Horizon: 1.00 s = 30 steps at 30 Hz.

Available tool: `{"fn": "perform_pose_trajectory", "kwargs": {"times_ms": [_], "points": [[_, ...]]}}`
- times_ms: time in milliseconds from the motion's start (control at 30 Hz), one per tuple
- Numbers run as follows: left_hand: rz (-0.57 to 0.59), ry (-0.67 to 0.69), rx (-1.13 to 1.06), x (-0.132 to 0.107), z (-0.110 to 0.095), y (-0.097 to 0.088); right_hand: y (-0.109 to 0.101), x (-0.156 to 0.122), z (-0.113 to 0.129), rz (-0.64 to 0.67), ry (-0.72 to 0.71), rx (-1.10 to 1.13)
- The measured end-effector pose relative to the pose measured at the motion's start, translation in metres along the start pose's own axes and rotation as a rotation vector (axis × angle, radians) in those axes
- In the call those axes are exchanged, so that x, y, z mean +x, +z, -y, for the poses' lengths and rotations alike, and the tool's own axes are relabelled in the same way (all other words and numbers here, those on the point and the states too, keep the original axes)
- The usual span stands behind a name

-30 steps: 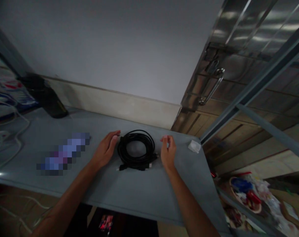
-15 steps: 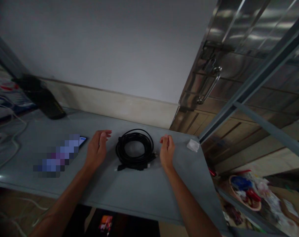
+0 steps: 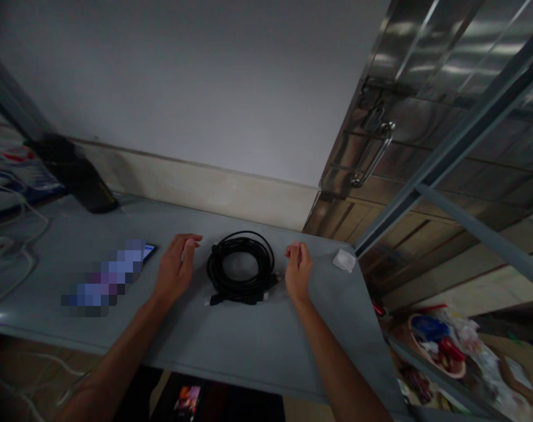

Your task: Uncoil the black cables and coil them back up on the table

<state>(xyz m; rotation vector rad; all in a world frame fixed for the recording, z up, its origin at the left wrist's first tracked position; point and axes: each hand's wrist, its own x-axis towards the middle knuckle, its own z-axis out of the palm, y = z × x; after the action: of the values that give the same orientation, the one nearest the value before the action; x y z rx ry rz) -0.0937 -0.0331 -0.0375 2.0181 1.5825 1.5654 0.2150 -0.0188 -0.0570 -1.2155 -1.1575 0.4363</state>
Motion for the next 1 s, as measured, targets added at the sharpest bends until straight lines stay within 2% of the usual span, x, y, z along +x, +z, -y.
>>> {"fn": "perform_pose_trajectory", "kwargs": {"times_ms": [1000], "points": [[0.021,-0.014,0.014,-0.0012,0.0011,0.0016,-0.0001,-0.0013,0.0011,0.033,-0.005,-0.018]]}}
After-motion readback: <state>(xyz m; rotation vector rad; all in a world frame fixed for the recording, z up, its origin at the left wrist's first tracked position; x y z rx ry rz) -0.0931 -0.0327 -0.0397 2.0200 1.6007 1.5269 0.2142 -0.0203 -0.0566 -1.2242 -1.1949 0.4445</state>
